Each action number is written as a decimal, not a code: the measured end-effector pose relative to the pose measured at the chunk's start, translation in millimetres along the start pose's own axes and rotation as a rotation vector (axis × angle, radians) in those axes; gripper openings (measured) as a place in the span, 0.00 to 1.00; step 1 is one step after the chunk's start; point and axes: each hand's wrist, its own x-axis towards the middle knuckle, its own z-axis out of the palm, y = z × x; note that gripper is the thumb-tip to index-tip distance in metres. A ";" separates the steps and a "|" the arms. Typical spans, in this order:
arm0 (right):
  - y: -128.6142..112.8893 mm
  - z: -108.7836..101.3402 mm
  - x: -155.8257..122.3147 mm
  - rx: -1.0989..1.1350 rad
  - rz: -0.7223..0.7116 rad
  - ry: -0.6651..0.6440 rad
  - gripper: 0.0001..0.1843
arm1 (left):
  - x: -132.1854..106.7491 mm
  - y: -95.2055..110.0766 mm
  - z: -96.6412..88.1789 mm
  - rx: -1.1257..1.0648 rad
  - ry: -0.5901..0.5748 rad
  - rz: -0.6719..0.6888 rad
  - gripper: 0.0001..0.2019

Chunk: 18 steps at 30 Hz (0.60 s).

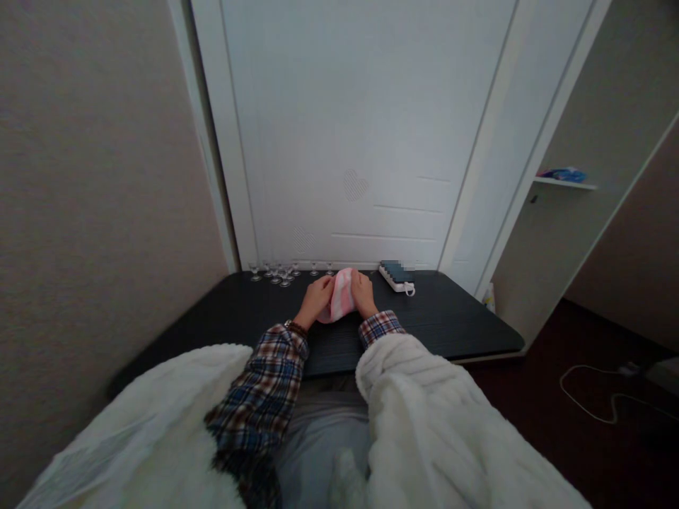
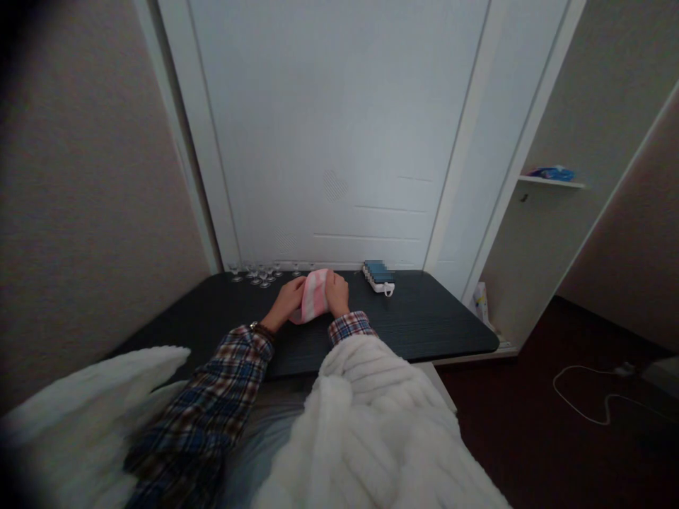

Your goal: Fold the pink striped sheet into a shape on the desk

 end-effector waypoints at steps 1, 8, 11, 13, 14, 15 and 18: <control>-0.3 0.2 0.0 -0.029 0.008 0.002 0.25 | 0.7 -0.4 0.2 -0.017 0.007 -0.013 0.18; -2.6 1.0 -1.7 -0.045 -0.055 -0.011 0.22 | 7.1 -11.3 4.4 -0.136 0.031 -0.043 0.16; -3.1 1.5 -2.9 -0.005 -0.087 -0.021 0.19 | 7.8 -13.0 4.4 -0.162 0.053 -0.058 0.13; -2.9 2.5 -3.2 0.028 -0.094 -0.029 0.18 | 7.5 -12.7 3.8 -0.164 0.062 -0.075 0.12; -2.5 3.2 -3.2 0.048 -0.091 -0.032 0.17 | 7.3 -12.5 3.4 -0.167 0.066 -0.080 0.12; -2.0 4.1 -3.0 0.070 -0.086 -0.035 0.17 | 7.2 -12.2 3.0 -0.170 0.072 -0.079 0.12; 0.2 7.3 -2.2 0.122 -0.057 -0.054 0.17 | 7.3 -11.8 2.0 -0.162 0.097 -0.081 0.14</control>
